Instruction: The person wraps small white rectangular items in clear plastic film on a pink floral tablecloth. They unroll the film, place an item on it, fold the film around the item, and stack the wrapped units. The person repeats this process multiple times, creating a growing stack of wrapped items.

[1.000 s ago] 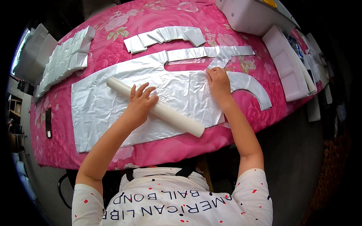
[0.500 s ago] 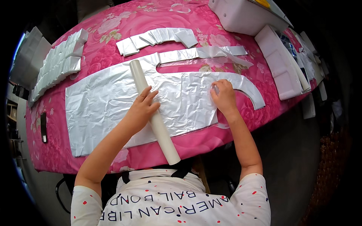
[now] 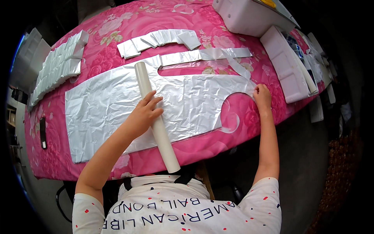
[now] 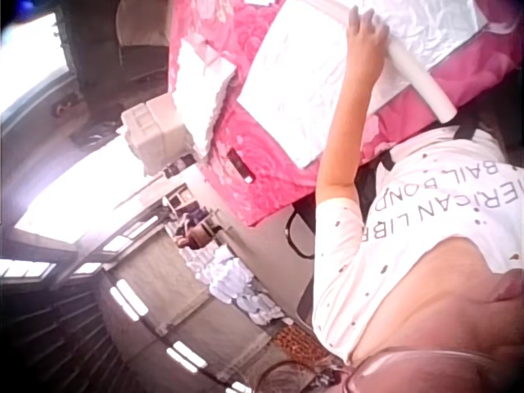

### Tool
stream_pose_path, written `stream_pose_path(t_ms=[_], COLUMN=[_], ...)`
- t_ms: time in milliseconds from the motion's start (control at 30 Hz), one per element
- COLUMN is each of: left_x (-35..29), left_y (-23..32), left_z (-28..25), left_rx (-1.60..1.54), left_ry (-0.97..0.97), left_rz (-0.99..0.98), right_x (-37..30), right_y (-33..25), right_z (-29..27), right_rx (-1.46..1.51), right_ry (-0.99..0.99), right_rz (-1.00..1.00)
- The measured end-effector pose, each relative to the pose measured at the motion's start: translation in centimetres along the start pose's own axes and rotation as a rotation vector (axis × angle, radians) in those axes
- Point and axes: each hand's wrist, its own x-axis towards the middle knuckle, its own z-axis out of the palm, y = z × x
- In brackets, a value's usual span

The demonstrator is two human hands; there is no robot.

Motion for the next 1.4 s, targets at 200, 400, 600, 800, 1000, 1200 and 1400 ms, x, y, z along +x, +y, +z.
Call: stream_pose_path(t_ms=[200, 400, 600, 800, 1000, 1200, 1400], left_x=[-0.3, -0.2, -0.1, -0.3, -0.7, -0.8, -0.8], left_y=[-0.2, -0.2, -0.1, -0.2, -0.2, -0.1, 0.0], left_z=[0.0, 0.3, -0.1, 0.1, 0.0, 0.1, 0.0], left_rx=[0.005, 0.007, -0.014, -0.004, -0.007, 0.051, 0.032], left_ry=[0.002, 0.032, 0.020, 0.042, 0.020, 0.009, 0.004], left_rz=[-0.006, 0.010, 0.002, 0.007, -0.024, -0.036, -0.046], right_x=[-0.3, -0.7, -0.5, 0.3, -0.1, -1.1, -1.8], right_y=[-5.2, -5.0, 1.3, 0.2, -1.9, -0.9, -1.4], right_z=[-3.0, -3.3, -2.8, -2.9, -3.4, -1.8, -1.1], right_rx=[0.188, 0.128, 0.122, -0.018, 0.011, -0.306, -0.427], right_ry=[-0.033, 0.074, -0.270, -0.205, -0.121, -0.055, 0.315], right_rz=[0.067, 0.042, 0.391, 0.114, 0.193, -0.030, -0.182])
